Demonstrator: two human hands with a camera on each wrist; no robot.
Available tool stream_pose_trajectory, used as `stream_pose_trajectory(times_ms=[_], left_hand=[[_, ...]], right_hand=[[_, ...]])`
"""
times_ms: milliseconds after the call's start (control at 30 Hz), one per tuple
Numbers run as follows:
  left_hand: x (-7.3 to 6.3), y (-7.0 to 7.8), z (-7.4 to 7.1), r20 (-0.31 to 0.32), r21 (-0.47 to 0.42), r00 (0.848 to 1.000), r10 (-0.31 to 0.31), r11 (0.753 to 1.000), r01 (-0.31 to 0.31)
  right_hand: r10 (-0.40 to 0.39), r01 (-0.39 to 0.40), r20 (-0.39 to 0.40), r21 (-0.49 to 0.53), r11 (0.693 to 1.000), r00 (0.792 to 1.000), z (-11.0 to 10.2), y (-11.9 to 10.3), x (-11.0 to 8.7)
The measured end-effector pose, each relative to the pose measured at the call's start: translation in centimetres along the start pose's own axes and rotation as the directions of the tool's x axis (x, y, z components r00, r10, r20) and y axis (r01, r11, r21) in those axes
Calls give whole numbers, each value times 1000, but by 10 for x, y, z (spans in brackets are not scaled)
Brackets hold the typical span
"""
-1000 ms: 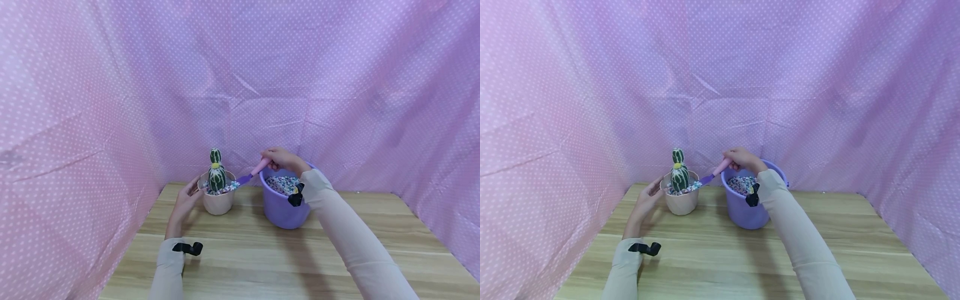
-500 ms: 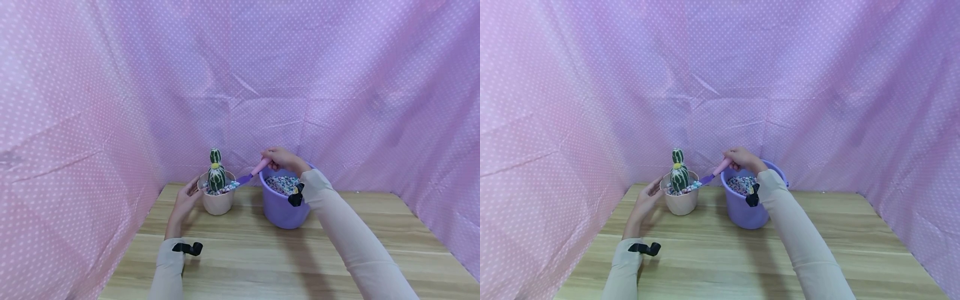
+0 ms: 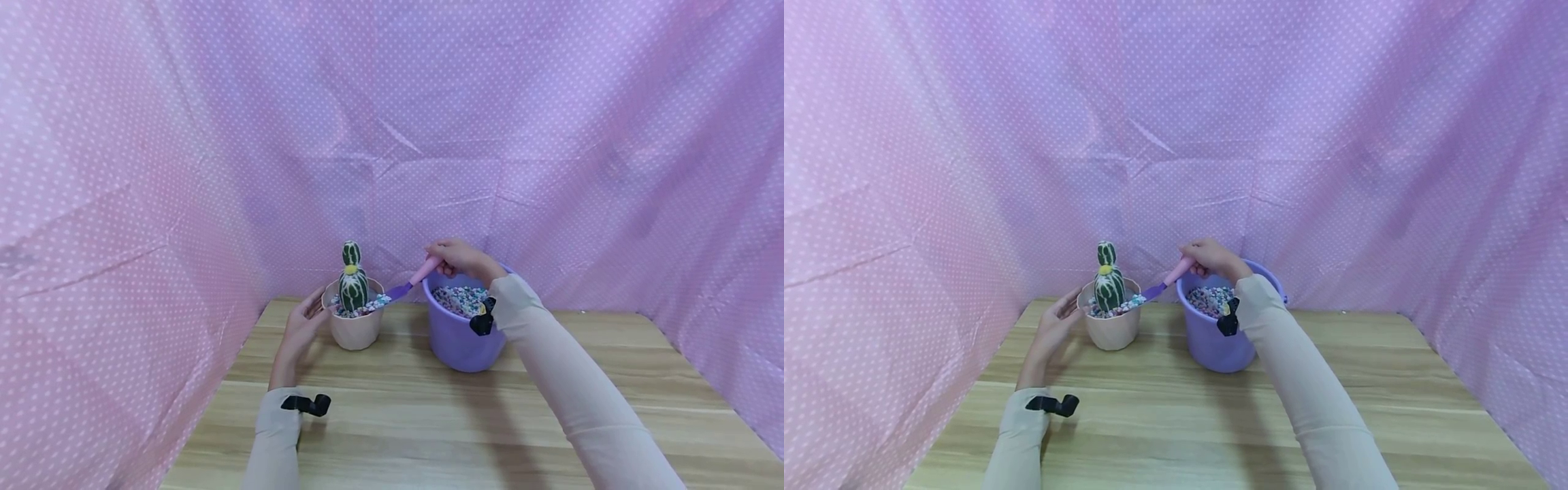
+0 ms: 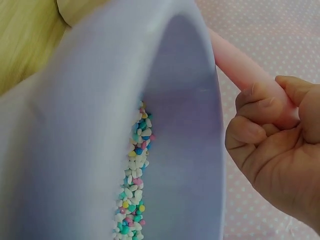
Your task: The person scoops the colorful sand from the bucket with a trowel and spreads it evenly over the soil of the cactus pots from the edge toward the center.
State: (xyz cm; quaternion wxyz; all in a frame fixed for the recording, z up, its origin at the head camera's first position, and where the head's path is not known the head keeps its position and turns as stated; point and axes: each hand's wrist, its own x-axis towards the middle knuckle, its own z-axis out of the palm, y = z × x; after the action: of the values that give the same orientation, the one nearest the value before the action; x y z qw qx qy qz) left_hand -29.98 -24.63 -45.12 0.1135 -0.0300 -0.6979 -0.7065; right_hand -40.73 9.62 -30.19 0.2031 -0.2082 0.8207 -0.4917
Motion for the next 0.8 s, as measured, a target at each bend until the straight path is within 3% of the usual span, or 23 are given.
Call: stream_pose_trajectory(times_ms=[533,800], left_hand=[[0,3,-2,-2,67,1000,13,998,-12],[-1,3,-2,-1,117,1000,5,993,-5]], right_hand=[[-29,29,3,-58,998,1000,4,-9,-1],[-5,5,1,-67,998,1000,4,-10,-3]])
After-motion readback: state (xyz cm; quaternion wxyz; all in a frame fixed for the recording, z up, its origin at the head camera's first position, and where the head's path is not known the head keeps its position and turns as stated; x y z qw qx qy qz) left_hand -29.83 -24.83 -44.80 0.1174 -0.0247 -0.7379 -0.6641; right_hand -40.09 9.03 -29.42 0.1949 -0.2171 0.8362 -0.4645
